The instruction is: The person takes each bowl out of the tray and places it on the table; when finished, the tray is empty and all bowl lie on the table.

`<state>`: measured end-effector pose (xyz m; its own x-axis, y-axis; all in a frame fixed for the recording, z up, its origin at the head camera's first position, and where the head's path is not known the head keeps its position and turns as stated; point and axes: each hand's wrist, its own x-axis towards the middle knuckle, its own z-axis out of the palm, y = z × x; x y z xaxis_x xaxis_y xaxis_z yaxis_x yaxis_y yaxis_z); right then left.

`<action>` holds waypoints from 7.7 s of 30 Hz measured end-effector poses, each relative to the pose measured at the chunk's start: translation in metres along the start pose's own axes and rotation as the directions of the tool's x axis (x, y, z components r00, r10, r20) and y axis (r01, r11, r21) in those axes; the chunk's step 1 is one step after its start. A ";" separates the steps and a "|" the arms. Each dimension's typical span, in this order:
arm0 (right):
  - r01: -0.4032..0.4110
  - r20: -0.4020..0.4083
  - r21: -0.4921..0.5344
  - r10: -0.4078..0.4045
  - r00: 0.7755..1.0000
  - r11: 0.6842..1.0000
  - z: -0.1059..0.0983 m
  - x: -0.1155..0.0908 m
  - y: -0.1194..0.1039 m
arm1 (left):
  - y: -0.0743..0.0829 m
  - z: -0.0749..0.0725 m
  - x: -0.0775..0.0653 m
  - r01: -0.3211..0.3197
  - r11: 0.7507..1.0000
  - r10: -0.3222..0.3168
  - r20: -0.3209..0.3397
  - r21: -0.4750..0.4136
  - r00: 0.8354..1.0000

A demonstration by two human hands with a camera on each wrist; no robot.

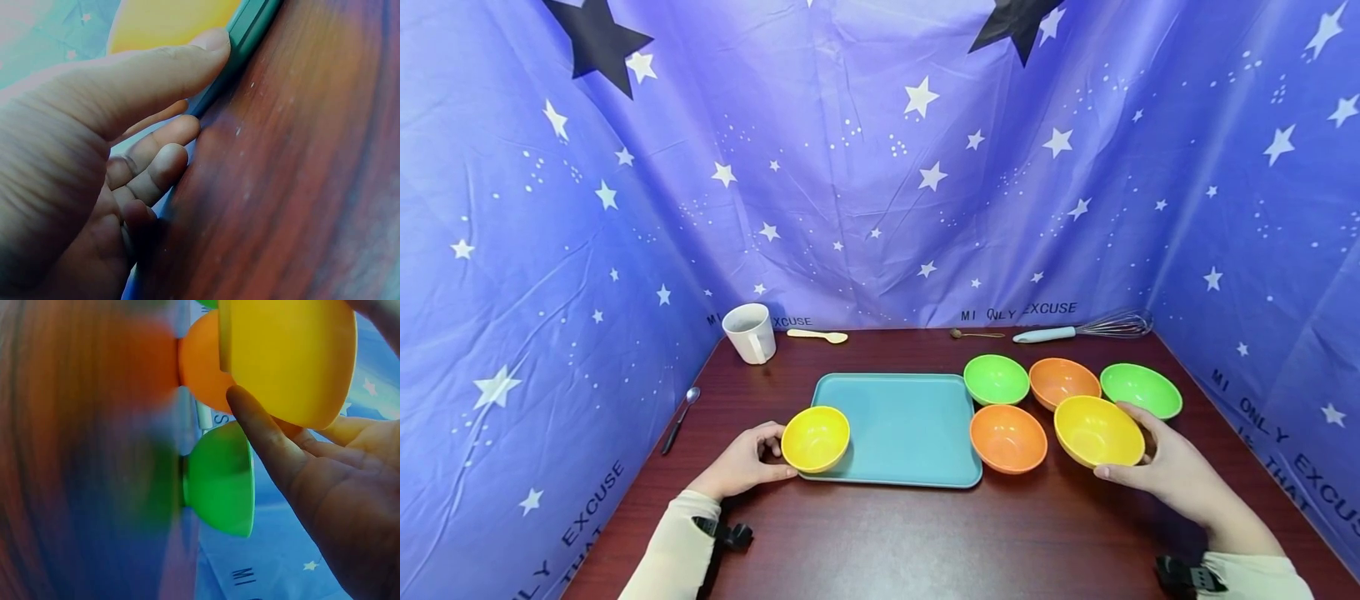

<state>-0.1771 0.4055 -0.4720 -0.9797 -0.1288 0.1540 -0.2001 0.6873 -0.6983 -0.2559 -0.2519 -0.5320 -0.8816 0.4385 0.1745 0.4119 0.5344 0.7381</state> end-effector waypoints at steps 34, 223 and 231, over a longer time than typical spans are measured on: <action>-0.047 0.092 -0.055 0.052 0.994 0.997 0.012 -0.001 0.016 | 0.001 0.002 -0.001 -0.021 1.000 0.021 -0.003 0.018 1.000; -0.314 0.514 0.646 -0.094 0.852 0.695 0.268 0.140 -0.212 | 0.000 0.000 0.002 -0.013 0.999 0.013 0.002 0.036 1.000; -0.256 0.465 0.652 -0.110 0.879 0.714 0.255 0.138 -0.216 | -0.002 0.000 0.000 -0.030 0.999 0.030 0.008 0.019 1.000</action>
<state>-0.2729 0.0573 -0.4780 -0.8463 -0.5206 -0.1131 0.0976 0.0571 -0.9936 -0.2567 -0.2532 -0.5330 -0.8669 0.4603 0.1915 0.4427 0.5341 0.7203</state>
